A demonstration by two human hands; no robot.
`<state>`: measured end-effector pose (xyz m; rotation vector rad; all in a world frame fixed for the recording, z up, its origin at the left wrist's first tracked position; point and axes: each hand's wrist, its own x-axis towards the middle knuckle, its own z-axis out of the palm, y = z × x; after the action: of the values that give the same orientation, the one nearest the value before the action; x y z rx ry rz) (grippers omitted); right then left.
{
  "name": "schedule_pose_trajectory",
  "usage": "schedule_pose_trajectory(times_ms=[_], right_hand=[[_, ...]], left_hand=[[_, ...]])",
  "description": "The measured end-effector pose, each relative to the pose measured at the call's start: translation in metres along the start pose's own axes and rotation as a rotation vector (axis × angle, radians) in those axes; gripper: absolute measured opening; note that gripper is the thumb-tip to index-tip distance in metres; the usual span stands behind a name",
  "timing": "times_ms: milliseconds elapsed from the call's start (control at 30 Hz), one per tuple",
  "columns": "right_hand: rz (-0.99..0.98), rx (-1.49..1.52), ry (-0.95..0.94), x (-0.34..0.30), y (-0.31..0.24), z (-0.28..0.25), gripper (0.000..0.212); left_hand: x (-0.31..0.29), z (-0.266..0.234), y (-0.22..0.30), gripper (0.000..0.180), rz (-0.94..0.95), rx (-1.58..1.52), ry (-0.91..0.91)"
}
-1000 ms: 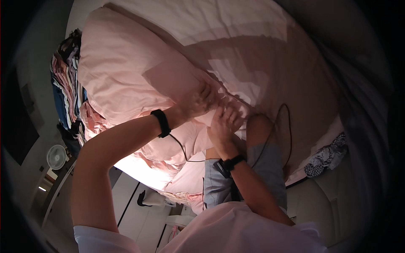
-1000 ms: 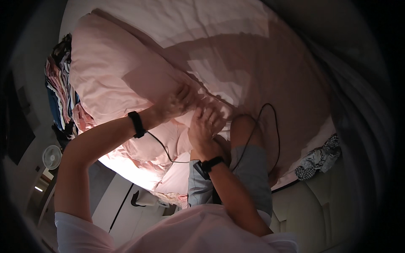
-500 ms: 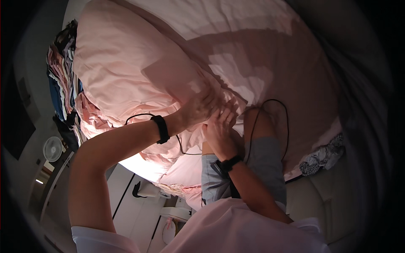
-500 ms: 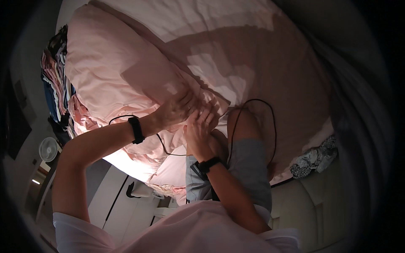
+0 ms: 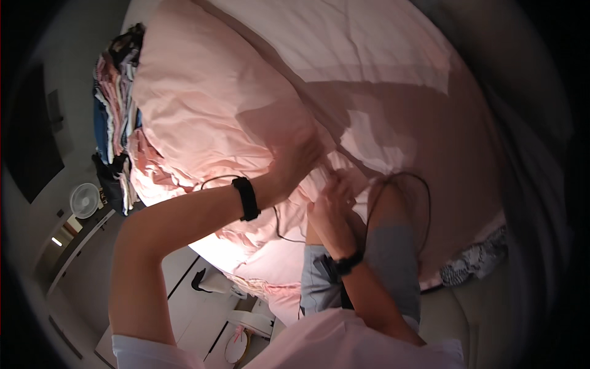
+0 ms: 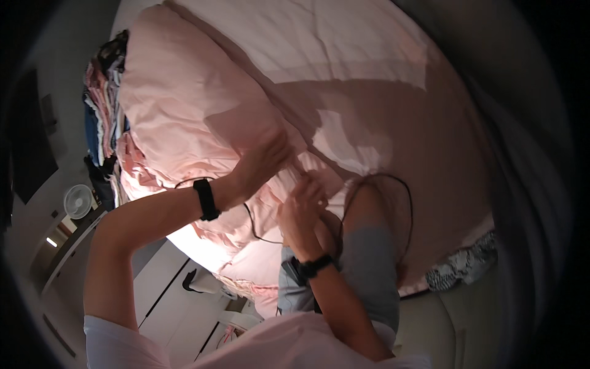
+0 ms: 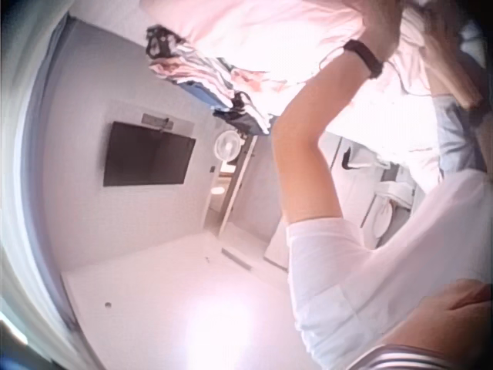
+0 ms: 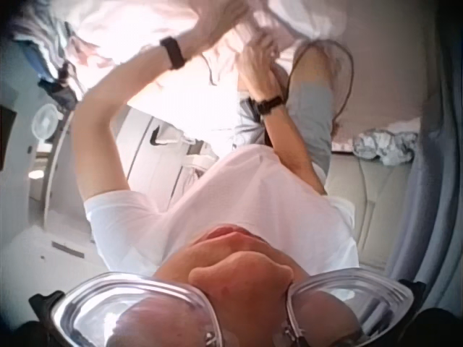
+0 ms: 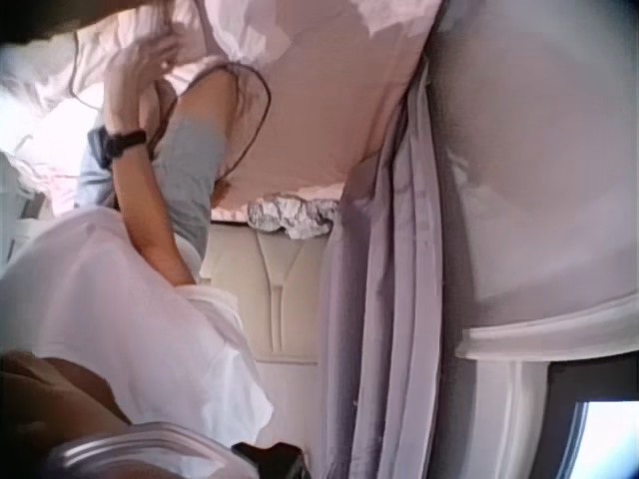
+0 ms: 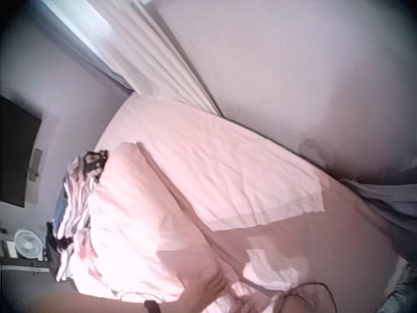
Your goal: The person folds and adjusts a large pink duvet and two pink pillows on a bed, smoothing the surfaces by hand and arranging them next to a stack of folded laundry.
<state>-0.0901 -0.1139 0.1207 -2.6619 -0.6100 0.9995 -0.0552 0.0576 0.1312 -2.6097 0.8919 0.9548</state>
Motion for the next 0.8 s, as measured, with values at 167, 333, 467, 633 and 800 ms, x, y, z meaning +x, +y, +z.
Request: schedule_pose_trajectory(times_ms=[167, 333, 467, 633, 800], right_hand=[[-0.057, 0.171, 0.116, 0.014, -0.028, -0.016, 0.092], [-0.150, 0.362, 0.126, 0.041, -0.012, 0.038, 0.049], [-0.045, 0.335, -0.024, 0.043, -0.005, 0.021, 0.030], [-0.133, 0.176, 0.092, 0.053, -0.041, -0.023, 0.076], [-0.343, 0.335, 0.071, 0.088, -0.055, -0.011, 0.069]], left_hand=[[-0.006, 0.017, -0.024, 0.039, -0.045, 0.059, 0.200], [0.016, 0.004, -0.040, 0.031, 0.001, -0.665, -0.190], [-0.007, 0.027, -0.058, 0.043, -0.048, -0.075, 0.132], [-0.020, 0.023, -0.101, 0.040, -0.078, -0.318, -0.158], [-0.018, 0.008, -0.116, 0.038, 0.067, -0.468, -0.148]])
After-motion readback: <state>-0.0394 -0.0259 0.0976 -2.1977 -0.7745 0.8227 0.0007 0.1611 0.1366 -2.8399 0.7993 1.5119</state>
